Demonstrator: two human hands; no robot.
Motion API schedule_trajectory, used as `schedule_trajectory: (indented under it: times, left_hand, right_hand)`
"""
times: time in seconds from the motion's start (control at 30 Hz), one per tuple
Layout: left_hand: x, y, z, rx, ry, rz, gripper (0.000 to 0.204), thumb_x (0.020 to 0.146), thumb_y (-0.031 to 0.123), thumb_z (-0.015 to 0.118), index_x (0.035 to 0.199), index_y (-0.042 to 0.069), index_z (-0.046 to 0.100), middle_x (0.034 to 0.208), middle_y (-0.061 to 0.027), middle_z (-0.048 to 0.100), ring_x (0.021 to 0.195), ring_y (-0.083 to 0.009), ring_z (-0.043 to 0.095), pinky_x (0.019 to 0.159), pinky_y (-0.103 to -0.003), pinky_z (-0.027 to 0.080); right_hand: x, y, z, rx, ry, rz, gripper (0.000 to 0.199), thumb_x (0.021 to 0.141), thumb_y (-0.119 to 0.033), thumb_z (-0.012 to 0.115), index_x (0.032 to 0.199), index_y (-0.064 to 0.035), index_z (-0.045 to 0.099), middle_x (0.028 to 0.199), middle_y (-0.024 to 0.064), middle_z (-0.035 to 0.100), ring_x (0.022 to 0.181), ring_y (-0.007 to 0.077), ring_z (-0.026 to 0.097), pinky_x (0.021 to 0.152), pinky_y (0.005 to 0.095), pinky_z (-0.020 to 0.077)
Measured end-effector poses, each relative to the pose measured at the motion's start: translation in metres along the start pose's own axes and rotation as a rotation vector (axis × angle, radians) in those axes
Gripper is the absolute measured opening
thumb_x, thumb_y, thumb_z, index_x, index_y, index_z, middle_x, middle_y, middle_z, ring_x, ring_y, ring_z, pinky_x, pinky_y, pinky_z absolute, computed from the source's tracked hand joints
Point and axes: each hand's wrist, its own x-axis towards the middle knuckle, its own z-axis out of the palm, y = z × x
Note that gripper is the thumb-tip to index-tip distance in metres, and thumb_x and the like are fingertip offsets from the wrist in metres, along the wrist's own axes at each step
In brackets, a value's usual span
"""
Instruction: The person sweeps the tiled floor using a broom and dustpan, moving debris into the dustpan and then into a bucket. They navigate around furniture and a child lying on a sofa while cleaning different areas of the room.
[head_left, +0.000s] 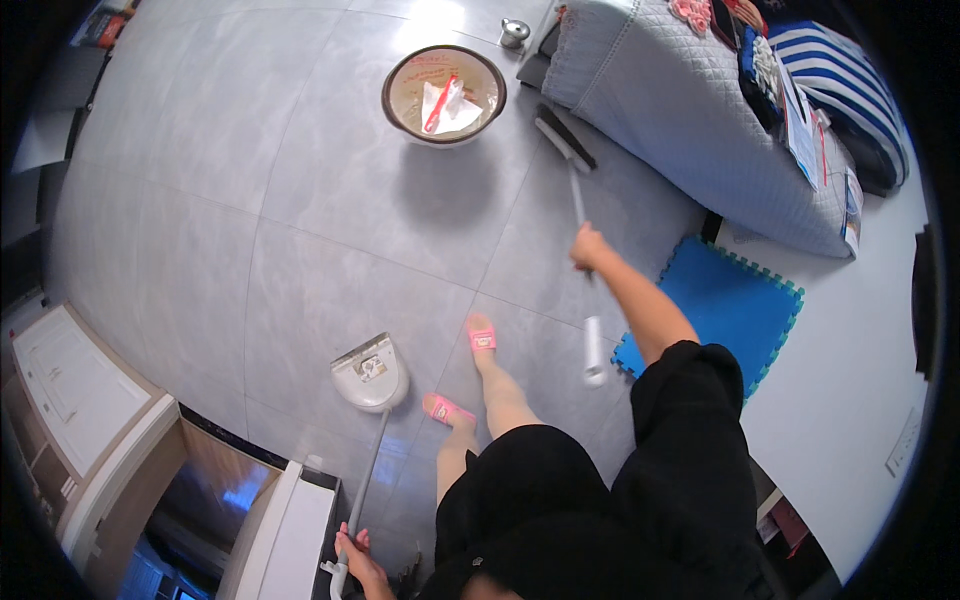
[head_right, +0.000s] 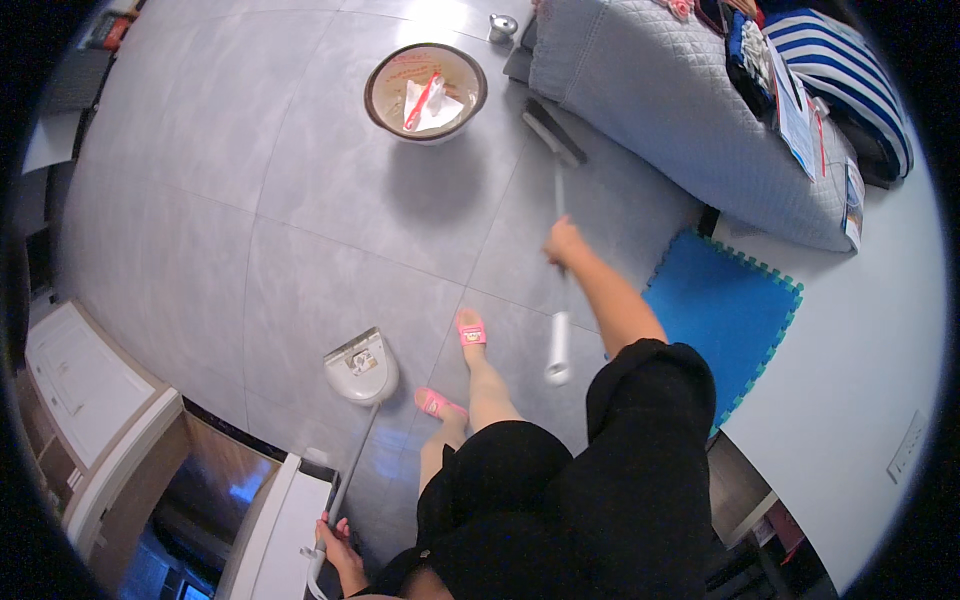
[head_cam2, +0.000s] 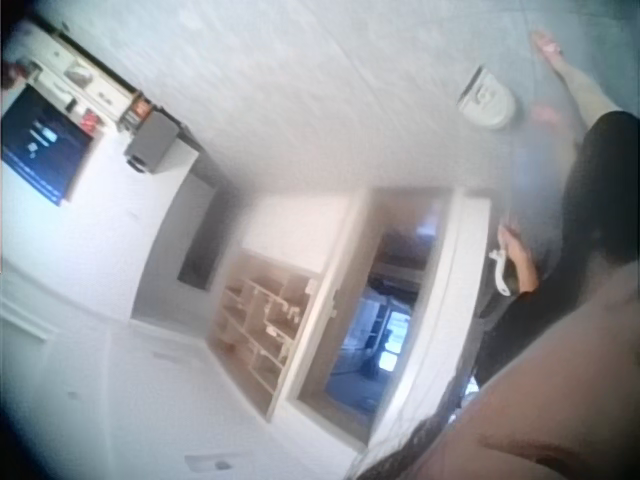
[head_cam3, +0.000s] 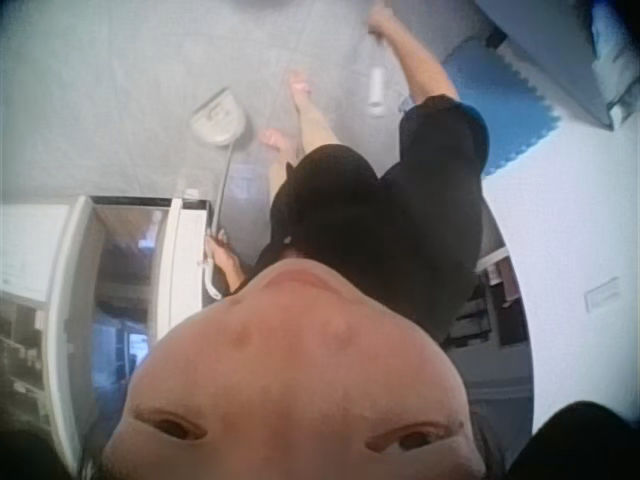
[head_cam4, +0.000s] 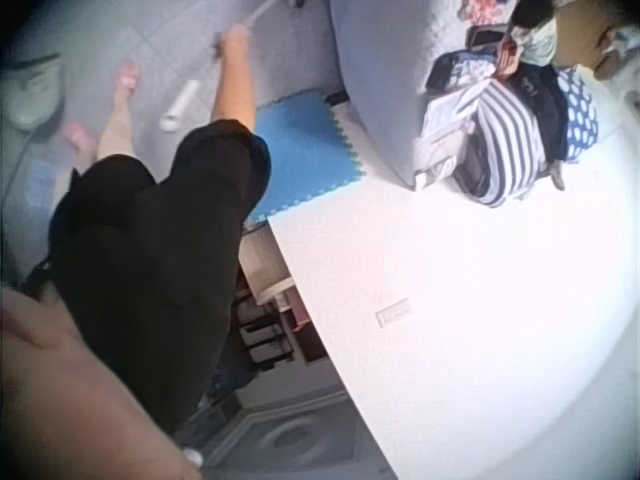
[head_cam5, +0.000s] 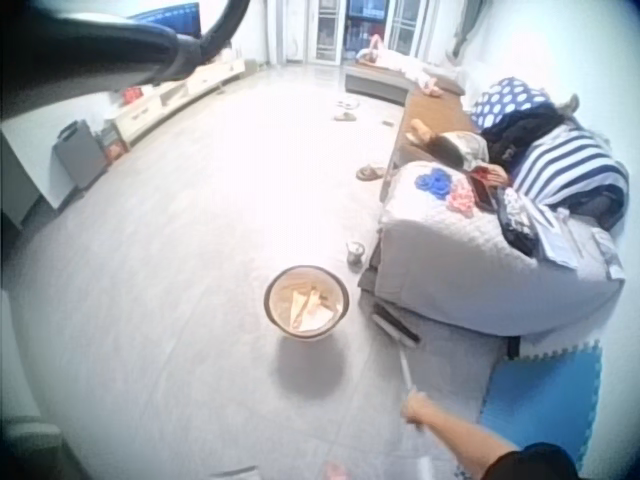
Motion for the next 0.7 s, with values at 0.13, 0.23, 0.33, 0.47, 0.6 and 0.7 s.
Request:
schedule_trajectory:
  times: [0.13,0.23,0.33,0.47,0.6,0.7]
  left_hand:
    - [-0.009,-0.014,-0.012,-0.020,0.083,-0.031,0.036,0.086,0.033,0.040,0.109,0.006,0.040,0.110,-0.0009,0.048,0.071,-0.0092,0.052,0.060,-0.018,0.039]
    - [-0.006,-0.032,-0.025,-0.058,0.104,-0.035,0.036,0.085,0.034,0.040,0.109,0.006,0.040,0.108,-0.0015,0.048,0.075,-0.0106,0.052,0.061,-0.018,0.039]
    - [0.005,-0.049,-0.041,-0.082,0.109,-0.042,0.036,0.086,0.033,0.040,0.109,0.006,0.040,0.107,-0.0023,0.049,0.080,-0.0123,0.052,0.064,-0.020,0.039]
    - [0.023,-0.072,-0.065,-0.113,0.118,-0.091,0.035,0.086,0.032,0.039,0.110,0.006,0.040,0.108,-0.0029,0.048,0.080,-0.0130,0.052,0.066,-0.022,0.039]
    - [0.035,-0.078,-0.073,-0.120,0.107,-0.123,0.033,0.086,0.030,0.040,0.108,0.005,0.041,0.110,-0.0036,0.048,0.079,-0.0136,0.053,0.065,-0.023,0.040]
    - [0.045,-0.084,-0.080,-0.127,0.071,-0.121,0.032,0.086,0.029,0.040,0.108,0.005,0.041,0.110,-0.0038,0.048,0.078,-0.0138,0.054,0.065,-0.022,0.040]
  right_hand:
    - [-0.058,-0.018,0.105,-0.274,-0.140,-0.203,0.084,0.064,-0.004,0.058,0.120,0.0157,-0.001,0.080,0.0277,0.055,0.071,0.0316,0.059,0.060,0.0343,0.0483]
    - [-0.125,-0.046,0.124,-0.160,-0.321,-0.306,0.069,0.065,-0.001,0.048,0.120,0.0141,0.008,0.072,0.0274,0.055,0.057,0.0299,0.059,0.049,0.0360,0.0480]
    - [-0.143,-0.069,0.122,-0.034,-0.406,-0.387,0.062,0.067,-0.002,0.045,0.121,0.0095,0.016,0.068,0.0230,0.056,0.050,0.0252,0.058,0.043,0.0350,0.0464]
    - [-0.179,-0.113,0.091,0.619,-0.407,-0.256,0.053,0.071,-0.003,0.045,0.119,0.0057,0.025,0.055,0.0085,0.049,0.039,0.0145,0.048,0.035,0.0279,0.0377]
    - [-0.164,-0.180,0.097,0.781,-0.288,-0.394,0.054,0.071,-0.001,0.044,0.122,0.0011,0.025,0.051,0.0042,0.044,0.037,0.0119,0.043,0.033,0.0250,0.0344]
    - [-0.122,-0.231,0.100,0.859,-0.164,-0.441,0.050,0.074,-0.003,0.047,0.119,0.0002,0.025,0.049,0.0035,0.040,0.036,0.0106,0.039,0.030,0.0239,0.0302]
